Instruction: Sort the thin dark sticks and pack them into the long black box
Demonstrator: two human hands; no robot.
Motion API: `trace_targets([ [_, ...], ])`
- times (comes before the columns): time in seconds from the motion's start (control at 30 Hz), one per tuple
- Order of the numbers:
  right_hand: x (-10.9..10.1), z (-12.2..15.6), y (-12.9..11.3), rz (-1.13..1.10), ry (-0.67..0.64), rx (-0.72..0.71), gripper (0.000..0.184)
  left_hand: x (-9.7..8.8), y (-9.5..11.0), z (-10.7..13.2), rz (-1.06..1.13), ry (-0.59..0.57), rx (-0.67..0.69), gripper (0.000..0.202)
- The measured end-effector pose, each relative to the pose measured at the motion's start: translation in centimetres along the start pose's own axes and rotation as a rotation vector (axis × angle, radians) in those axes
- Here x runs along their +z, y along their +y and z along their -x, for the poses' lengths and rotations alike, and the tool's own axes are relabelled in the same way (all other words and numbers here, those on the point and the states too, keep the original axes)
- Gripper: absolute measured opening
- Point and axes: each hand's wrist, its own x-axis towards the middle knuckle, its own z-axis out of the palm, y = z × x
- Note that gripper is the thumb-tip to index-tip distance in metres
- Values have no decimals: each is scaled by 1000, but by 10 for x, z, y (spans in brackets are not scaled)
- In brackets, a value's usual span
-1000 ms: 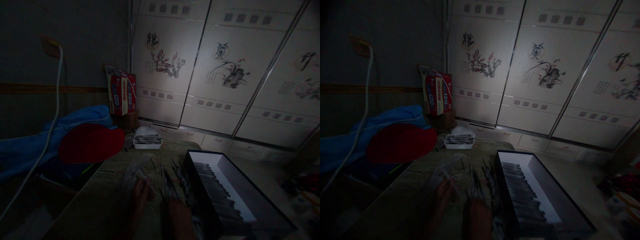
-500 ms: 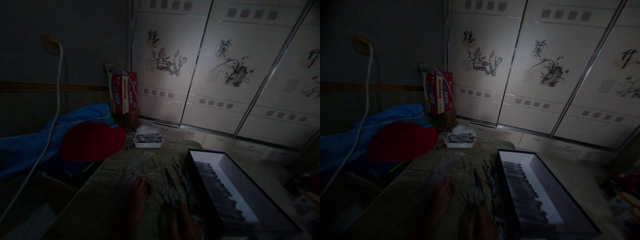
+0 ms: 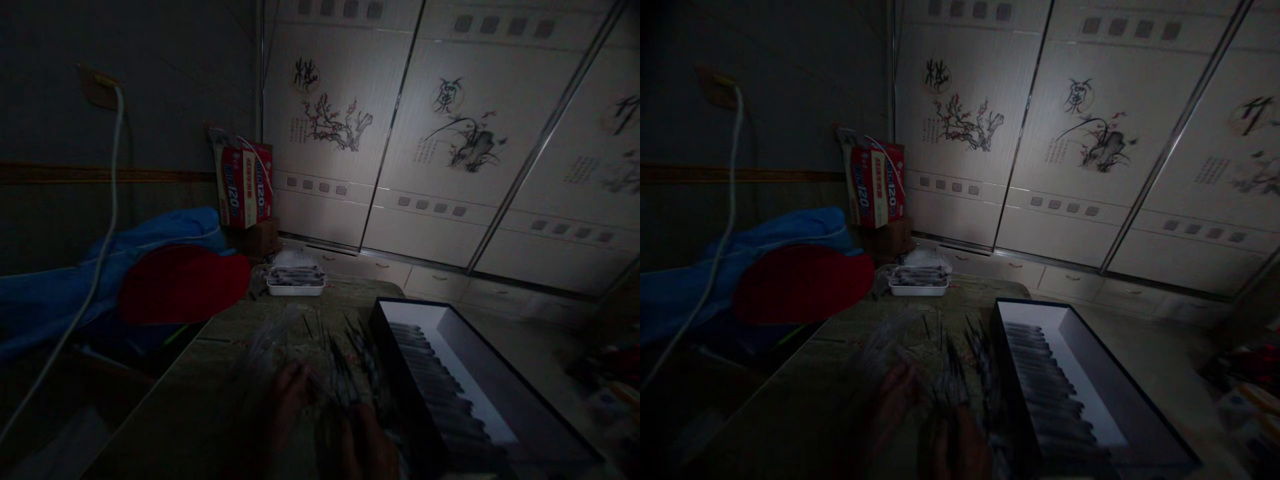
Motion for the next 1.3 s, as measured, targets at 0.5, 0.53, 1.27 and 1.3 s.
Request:
trace_targets([
  [0.5, -2, -63, 7, 4, -179, -121, 20, -2, 15, -6, 394, 218, -77, 20],
  [0.53, 2, -66, 6, 118, -226, -180, 19, -1, 15, -5, 396, 217, -74, 21],
  [1.27, 19, -62, 2, 201, -228, -225, 20, -11, -2, -16, 277, 144, -8, 14],
  [1.3, 17, -59, 0, 79, -163, -169, 19, -12, -3, -17, 268, 141, 1, 13],
])
